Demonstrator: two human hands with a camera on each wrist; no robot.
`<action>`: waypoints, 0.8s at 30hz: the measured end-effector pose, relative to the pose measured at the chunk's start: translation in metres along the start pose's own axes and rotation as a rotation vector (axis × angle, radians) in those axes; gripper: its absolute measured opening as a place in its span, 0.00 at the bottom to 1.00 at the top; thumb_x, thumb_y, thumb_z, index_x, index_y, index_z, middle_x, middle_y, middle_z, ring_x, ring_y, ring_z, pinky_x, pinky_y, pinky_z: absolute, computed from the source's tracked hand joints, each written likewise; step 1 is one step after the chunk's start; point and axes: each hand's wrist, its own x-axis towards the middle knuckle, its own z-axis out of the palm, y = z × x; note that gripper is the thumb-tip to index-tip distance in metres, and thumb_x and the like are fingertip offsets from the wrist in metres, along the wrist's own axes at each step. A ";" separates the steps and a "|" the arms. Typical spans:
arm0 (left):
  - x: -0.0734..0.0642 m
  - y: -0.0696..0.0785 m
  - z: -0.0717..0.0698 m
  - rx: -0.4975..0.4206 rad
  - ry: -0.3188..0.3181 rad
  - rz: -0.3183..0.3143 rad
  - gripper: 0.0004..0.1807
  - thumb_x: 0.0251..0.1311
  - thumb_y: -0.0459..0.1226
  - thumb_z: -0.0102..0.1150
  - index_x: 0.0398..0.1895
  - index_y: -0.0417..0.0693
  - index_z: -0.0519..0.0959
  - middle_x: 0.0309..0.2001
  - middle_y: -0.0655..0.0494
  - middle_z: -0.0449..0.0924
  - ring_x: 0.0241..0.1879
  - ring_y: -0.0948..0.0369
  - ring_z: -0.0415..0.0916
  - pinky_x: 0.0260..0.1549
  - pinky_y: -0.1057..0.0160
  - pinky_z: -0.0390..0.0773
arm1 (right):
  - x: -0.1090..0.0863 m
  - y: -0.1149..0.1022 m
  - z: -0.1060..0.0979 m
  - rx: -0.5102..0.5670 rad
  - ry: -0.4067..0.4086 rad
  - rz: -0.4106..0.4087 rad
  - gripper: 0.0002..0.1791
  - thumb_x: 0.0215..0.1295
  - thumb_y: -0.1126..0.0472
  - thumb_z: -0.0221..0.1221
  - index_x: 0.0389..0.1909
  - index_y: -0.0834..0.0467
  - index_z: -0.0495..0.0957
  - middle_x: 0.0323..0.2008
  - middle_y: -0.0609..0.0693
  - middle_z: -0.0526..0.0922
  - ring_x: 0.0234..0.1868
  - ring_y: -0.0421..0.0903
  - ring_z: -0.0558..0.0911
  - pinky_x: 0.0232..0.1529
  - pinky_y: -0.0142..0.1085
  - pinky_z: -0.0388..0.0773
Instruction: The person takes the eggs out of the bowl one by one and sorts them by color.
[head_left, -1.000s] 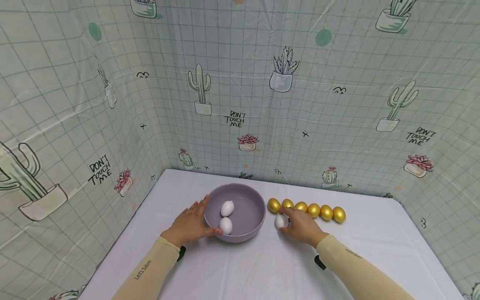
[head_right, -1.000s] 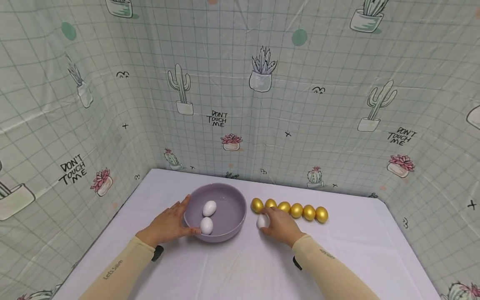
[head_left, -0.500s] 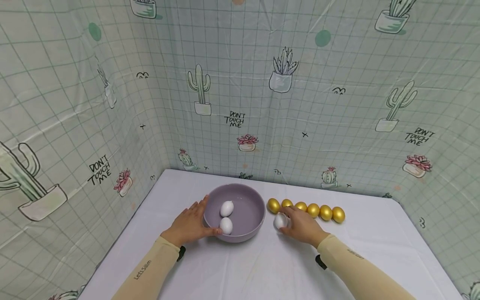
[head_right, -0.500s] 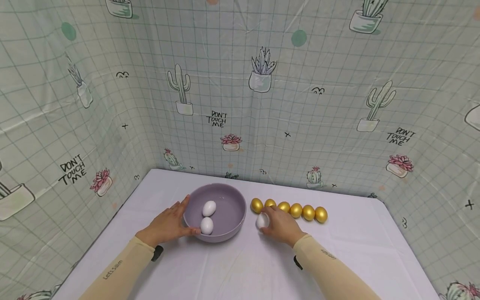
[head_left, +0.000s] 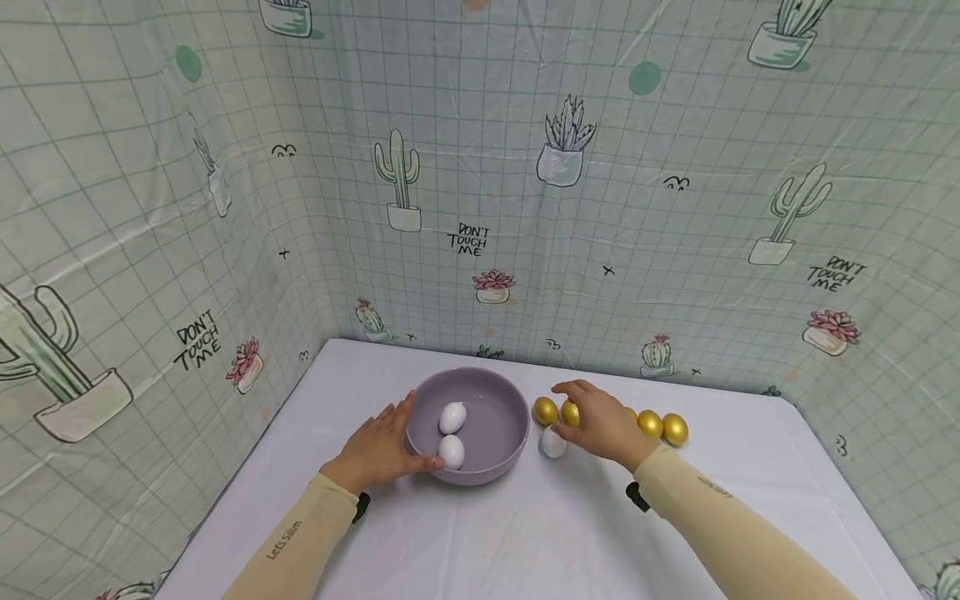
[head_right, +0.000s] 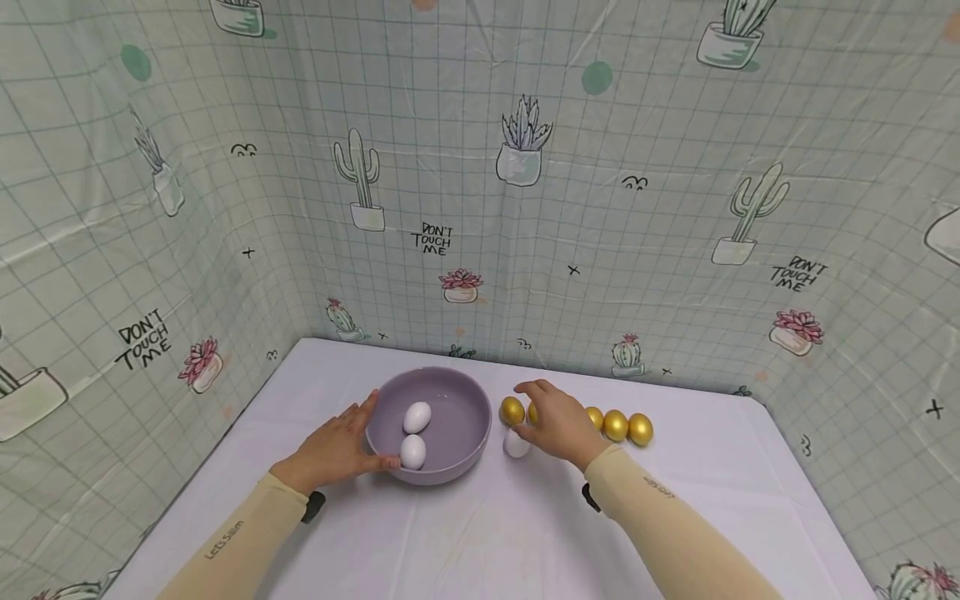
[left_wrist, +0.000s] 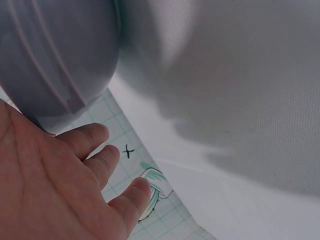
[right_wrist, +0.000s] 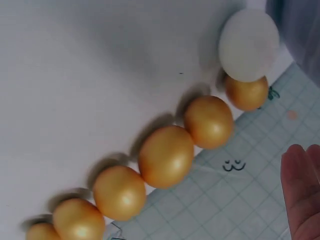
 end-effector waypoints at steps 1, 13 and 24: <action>0.000 0.000 0.000 -0.004 0.002 0.000 0.69 0.47 0.73 0.61 0.80 0.40 0.44 0.75 0.37 0.55 0.73 0.41 0.53 0.67 0.40 0.56 | 0.004 -0.004 -0.002 0.006 0.006 -0.006 0.31 0.57 0.55 0.72 0.61 0.58 0.76 0.57 0.54 0.78 0.44 0.51 0.83 0.41 0.45 0.81; 0.000 0.001 -0.001 -0.013 0.009 0.005 0.69 0.47 0.72 0.62 0.80 0.39 0.45 0.74 0.37 0.56 0.73 0.40 0.54 0.67 0.39 0.56 | 0.047 -0.062 0.002 0.045 -0.074 -0.074 0.33 0.58 0.54 0.71 0.64 0.56 0.73 0.59 0.53 0.77 0.53 0.49 0.80 0.49 0.43 0.79; 0.000 -0.002 0.000 0.002 -0.004 0.015 0.68 0.48 0.73 0.60 0.80 0.39 0.44 0.75 0.38 0.55 0.73 0.40 0.53 0.66 0.38 0.57 | 0.063 -0.098 0.043 0.016 -0.234 -0.132 0.36 0.59 0.49 0.70 0.66 0.55 0.72 0.62 0.53 0.76 0.59 0.49 0.77 0.59 0.45 0.74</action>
